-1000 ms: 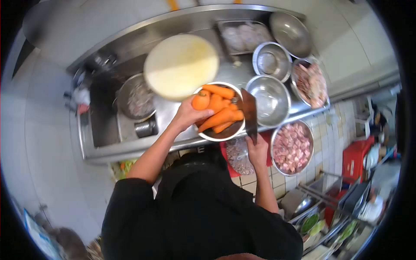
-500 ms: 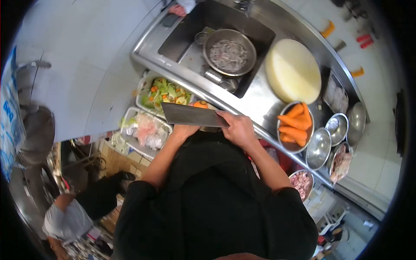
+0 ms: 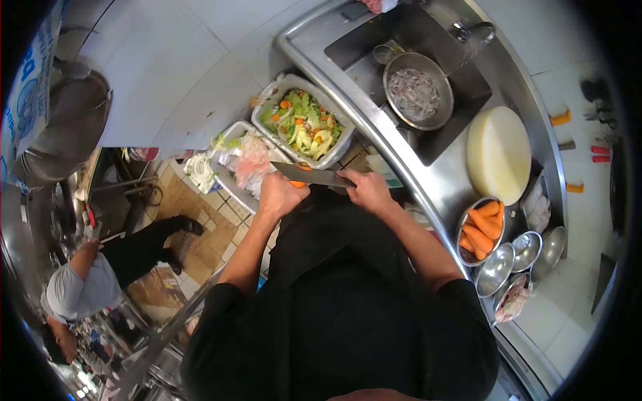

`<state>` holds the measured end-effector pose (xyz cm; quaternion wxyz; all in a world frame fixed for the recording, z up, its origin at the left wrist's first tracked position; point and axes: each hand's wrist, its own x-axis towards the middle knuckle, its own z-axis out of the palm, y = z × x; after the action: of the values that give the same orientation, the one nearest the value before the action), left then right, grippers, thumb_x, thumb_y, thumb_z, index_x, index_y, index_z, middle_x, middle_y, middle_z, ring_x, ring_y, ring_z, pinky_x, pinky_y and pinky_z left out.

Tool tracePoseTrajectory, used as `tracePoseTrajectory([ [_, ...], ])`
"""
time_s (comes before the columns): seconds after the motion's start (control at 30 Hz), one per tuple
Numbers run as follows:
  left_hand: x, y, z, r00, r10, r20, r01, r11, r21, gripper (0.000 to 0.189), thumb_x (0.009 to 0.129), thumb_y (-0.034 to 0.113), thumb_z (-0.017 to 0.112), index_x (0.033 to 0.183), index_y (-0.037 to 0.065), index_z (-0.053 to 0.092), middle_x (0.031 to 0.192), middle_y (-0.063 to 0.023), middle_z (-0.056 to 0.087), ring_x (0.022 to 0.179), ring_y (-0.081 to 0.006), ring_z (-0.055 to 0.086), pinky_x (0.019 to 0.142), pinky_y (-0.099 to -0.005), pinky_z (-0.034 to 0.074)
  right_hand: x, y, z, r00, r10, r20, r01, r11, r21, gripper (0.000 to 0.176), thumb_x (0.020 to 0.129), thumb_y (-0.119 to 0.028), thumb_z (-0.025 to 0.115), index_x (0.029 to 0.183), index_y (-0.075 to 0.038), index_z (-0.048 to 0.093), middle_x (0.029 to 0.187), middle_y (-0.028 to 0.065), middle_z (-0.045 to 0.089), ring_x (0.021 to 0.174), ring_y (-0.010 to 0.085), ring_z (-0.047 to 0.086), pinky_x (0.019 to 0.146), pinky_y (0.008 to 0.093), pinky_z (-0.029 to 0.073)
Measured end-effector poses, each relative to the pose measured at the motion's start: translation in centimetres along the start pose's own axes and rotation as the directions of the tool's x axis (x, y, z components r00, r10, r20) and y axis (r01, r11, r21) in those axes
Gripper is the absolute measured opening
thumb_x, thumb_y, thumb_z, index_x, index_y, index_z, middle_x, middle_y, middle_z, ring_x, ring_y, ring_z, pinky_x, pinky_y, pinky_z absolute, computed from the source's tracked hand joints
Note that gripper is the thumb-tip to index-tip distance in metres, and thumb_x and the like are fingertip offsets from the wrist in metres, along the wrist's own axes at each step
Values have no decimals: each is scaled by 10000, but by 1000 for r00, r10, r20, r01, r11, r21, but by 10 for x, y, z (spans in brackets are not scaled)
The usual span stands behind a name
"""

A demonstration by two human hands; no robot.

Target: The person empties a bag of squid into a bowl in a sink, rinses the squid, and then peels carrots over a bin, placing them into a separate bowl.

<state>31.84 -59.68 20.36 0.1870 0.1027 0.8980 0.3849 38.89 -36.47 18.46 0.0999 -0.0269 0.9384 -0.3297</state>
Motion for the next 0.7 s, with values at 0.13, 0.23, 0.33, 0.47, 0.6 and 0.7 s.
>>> tracePoseTrajectory([
  [0.13,-21,15,-15,998,-59,-36,52,983,-174,293,681,129,720,946,6,689,818,-116,699,743,-201,669,703,-336,526,10,7,14,982,146,118,-132,984,-121,253,820,-193,605,1059,-144,670,846,191,689,794,388,667,736,484,535],
  [0.23,-21,26,-24,996,-80,-28,70,961,-266,328,678,162,758,943,-11,668,812,-124,686,742,-178,652,711,-329,521,5,62,22,909,327,258,-279,938,-207,242,876,-284,582,994,-90,665,943,218,680,920,397,650,807,502,514],
  [0.33,-15,-25,-23,982,-158,105,174,970,-169,394,667,222,808,943,-12,652,853,-151,682,759,-248,662,747,-349,529,-4,63,9,904,365,222,-334,928,-166,274,883,-307,588,1012,-74,653,995,202,680,972,401,634,858,504,493],
  [0.47,-5,-95,-17,999,33,30,-38,978,205,485,608,267,865,970,16,661,1022,-181,646,993,-353,601,889,-423,476,1,47,0,895,429,124,-430,903,-20,275,859,-289,614,1020,-72,662,997,215,675,966,409,636,856,501,494],
  [0.6,36,-121,2,991,131,6,-128,961,245,598,567,237,882,1049,0,620,1061,-204,615,1039,-376,554,922,-455,446,-24,36,-32,850,527,13,-525,845,100,342,861,-302,603,1108,-74,660,1037,227,670,1012,406,625,903,487,487],
  [0.7,62,-79,4,996,76,50,-78,997,27,542,631,175,858,1057,-19,585,1015,-179,622,991,-311,595,884,-418,474,-57,31,-76,700,693,-170,-649,717,255,396,863,-326,634,1180,-88,644,1035,218,674,1001,387,636,888,477,489],
])
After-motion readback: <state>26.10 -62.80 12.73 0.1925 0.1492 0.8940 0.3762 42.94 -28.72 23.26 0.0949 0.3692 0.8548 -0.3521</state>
